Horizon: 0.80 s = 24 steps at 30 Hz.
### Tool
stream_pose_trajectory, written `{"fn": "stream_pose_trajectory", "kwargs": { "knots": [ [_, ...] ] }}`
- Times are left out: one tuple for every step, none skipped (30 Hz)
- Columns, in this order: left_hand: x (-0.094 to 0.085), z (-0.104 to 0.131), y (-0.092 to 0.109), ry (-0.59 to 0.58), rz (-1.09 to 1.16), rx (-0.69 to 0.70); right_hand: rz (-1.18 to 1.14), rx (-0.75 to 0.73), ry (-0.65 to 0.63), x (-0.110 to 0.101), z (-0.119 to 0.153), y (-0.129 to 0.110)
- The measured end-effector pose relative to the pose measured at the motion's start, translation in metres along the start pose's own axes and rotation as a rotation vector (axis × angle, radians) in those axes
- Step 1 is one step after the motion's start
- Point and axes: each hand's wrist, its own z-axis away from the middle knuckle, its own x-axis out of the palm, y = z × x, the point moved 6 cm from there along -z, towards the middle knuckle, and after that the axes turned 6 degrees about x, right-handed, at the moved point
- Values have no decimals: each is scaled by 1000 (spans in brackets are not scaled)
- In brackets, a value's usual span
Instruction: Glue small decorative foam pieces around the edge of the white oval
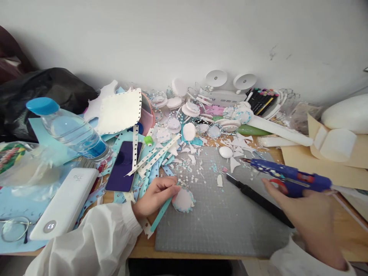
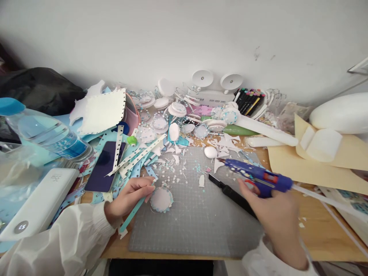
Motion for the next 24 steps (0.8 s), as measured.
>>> {"fn": "stream_pose_trajectory", "kwargs": {
  "knots": [
    [0,0,0,-3,-4,1,0,-24,-28,10,4,-13],
    [0,0,0,-7,-7,3,-38,-77,-80,21,10,-28],
    [0,-1,1,-13,-12,8,-98,-126,-97,32,16,-41],
    [1,-1,2,-21,-17,14,-170,-170,-133,43,23,-52],
    [1,-1,3,-28,-24,21,-244,-205,-176,54,29,-61],
    [2,-2,4,-33,-31,29,-314,-231,-209,64,35,-68],
    [2,-2,5,-36,-37,37,-371,-251,-246,73,41,-73],
    [3,-2,6,-40,-43,42,-417,-270,-280,80,46,-76],
    [3,-3,7,-45,-49,46,-449,-285,-311,85,50,-78],
    [4,-3,7,-52,-55,48,-468,-300,-335,88,54,-78],
    [4,-3,7,-62,-61,51,-479,-318,-350,90,57,-78],
    [5,-3,7,-74,-70,56,-484,-336,-360,90,59,-78],
    [6,-2,8,-86,-82,61,-485,-352,-361,90,61,-77],
    [7,-2,8,-99,-96,68,-482,-365,-358,88,62,-77],
    [8,-2,8,-109,-113,76,-479,-373,-355,87,62,-76],
    [9,-2,8,-119,-131,83,-477,-376,-354,86,61,-76],
    [10,-1,8,-127,-148,89,-474,-373,-354,85,61,-75],
    [11,-1,9,-133,-163,94,-472,-368,-348,84,60,-75],
    [12,-1,9,-138,-176,99,-472,-363,-339,83,59,-74],
    [12,-1,9,-141,-186,104,-470,-361,-332,82,59,-74],
    [13,-1,10,-144,-195,108,-467,-363,-325,81,59,-74],
    [13,0,10,-150,-201,111,-463,-372,-324,81,59,-74],
    [13,0,10,-155,-206,113,-457,-385,-324,81,59,-74],
    [14,0,10,-160,-208,114,-451,-405,-325,82,60,-74]
  ]
}}
